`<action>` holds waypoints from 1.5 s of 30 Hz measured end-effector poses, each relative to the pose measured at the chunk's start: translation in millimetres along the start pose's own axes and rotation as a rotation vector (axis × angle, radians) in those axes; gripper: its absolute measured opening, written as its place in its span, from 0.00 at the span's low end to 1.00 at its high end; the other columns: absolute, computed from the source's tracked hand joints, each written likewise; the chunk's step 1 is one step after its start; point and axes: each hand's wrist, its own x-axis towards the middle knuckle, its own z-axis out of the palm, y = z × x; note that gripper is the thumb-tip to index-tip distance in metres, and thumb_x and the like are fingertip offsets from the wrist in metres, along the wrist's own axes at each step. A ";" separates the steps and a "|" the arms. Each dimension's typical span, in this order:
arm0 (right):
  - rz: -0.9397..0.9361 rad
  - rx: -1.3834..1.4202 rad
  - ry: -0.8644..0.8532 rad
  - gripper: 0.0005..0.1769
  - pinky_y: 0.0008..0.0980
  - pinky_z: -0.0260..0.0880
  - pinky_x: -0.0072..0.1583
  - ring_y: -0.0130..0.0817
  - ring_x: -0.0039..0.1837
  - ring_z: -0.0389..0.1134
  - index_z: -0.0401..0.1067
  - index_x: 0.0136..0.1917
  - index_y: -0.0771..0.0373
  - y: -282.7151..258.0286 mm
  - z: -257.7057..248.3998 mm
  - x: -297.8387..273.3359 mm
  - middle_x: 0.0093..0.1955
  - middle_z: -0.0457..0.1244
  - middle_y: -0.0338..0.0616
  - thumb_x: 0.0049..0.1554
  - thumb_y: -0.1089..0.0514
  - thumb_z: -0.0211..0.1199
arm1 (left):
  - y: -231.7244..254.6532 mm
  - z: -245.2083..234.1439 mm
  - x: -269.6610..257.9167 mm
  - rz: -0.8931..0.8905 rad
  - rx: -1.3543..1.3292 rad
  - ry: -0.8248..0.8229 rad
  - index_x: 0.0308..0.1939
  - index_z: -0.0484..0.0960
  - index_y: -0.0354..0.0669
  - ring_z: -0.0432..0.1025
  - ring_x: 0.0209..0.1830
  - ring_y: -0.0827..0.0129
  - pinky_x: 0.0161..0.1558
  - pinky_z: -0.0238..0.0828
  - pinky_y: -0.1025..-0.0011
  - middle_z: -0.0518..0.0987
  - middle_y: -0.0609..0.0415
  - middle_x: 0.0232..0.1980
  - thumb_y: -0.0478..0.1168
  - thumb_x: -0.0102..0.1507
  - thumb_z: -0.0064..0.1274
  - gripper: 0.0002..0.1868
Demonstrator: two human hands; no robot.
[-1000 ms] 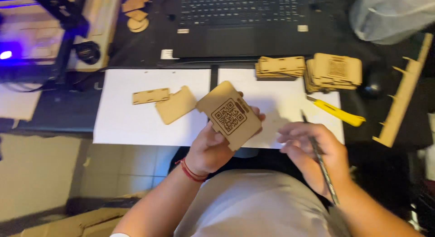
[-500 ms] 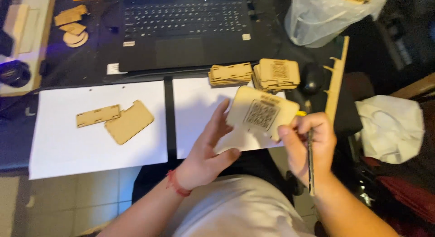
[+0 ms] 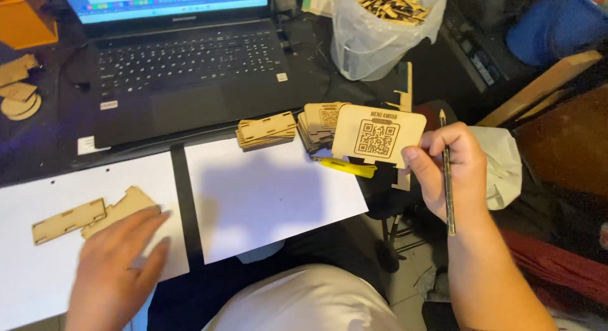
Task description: The person uses a pencil to mark and score small laser-cut wooden pieces on a white sheet, then uses a yellow utility knife to separate and clean edges. They handle multiple pieces, stacking and sorting them into piles on the desk.
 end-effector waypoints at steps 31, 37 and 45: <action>0.339 -0.279 -0.183 0.18 0.26 0.66 0.33 0.33 0.36 0.71 0.55 0.40 0.57 45.5 2.2 80.7 0.35 0.65 0.47 0.63 0.64 0.63 | -50.8 -13.8 -34.9 -0.501 0.221 -0.171 0.60 0.81 0.56 0.68 0.64 0.57 0.64 0.64 0.55 0.74 0.53 0.65 0.54 0.58 0.53 0.27; 0.339 -0.572 -0.323 0.15 0.34 0.61 0.32 0.36 0.35 0.71 0.60 0.45 0.56 86.9 43.3 88.2 0.34 0.63 0.41 0.63 0.58 0.66 | -56.4 -12.3 -40.0 -0.351 0.067 -0.039 0.50 0.84 0.47 0.69 0.63 0.52 0.66 0.61 0.58 0.76 0.46 0.63 0.44 0.54 0.62 0.20; 0.101 -0.652 -0.405 0.20 0.48 0.57 0.56 0.51 0.57 0.60 0.60 0.47 0.62 75.8 62.3 88.5 0.60 0.60 0.54 0.54 0.53 0.71 | -48.7 -23.7 -32.1 -0.343 0.034 -0.066 0.50 0.82 0.48 0.66 0.65 0.49 0.65 0.60 0.55 0.74 0.45 0.64 0.45 0.54 0.62 0.20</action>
